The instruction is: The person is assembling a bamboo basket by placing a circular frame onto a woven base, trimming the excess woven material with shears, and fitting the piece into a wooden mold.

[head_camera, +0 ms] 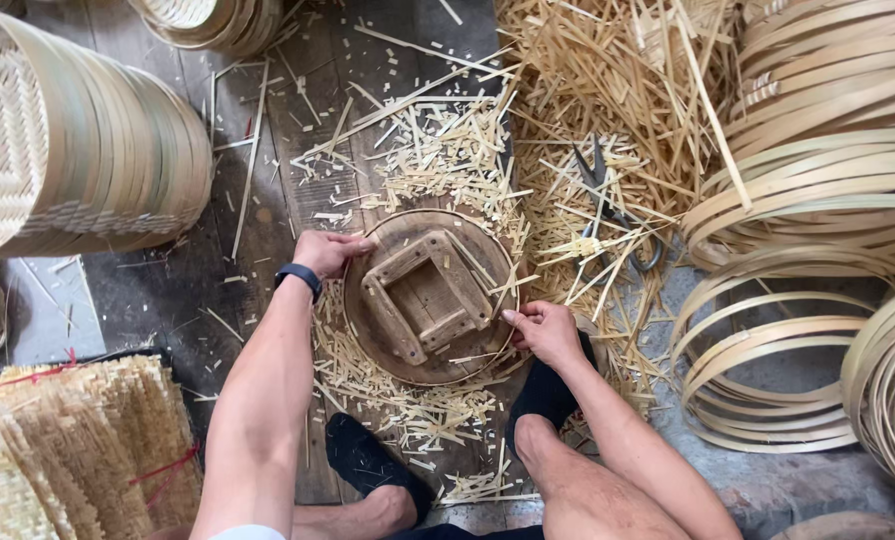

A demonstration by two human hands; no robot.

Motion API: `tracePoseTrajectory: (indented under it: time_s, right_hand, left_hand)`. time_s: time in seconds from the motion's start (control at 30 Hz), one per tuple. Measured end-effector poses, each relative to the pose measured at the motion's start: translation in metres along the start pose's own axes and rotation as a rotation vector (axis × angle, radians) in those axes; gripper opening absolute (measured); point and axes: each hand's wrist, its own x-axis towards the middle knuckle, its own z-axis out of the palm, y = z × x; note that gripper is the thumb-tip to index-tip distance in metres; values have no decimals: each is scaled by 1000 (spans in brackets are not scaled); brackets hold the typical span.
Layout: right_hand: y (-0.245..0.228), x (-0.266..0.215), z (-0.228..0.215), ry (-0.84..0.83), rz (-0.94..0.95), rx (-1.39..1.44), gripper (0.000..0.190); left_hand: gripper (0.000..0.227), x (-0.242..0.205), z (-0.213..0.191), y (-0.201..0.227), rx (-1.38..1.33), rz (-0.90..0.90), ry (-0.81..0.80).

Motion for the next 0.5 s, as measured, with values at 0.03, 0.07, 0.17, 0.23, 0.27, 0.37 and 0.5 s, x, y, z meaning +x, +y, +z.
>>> tracePoseTrajectory:
  time_s: [0.03,0.07,0.17,0.23,0.27,0.37,0.5]
  right_hand:
    - [0,-1,0,-5,1,17,34]
    - [1,-1,0,9,5,13,34]
    - [-1,-2,4,37,13,7,34]
    - [-2,-3,3,38,21,-11,34]
    - [-2,-5,3,36,15,-3,34]
    - [-3,-7,4,28,-6,5,33]
    - [1,-6,4,20,-34,11,32]
  left_hand:
    - [35,1,1,-1,4,8,6]
    - [35,2,3,0,9,15,11]
    - [38,-4,7,-4,48,68,96]
    - [41,-15,10,-14,46,71,171]
    - [43,-25,13,-24,28,50,208]
    - [59,-65,17,-70,-89,-200,209]
    - [49,-86,44,-133,-702,-284,103]
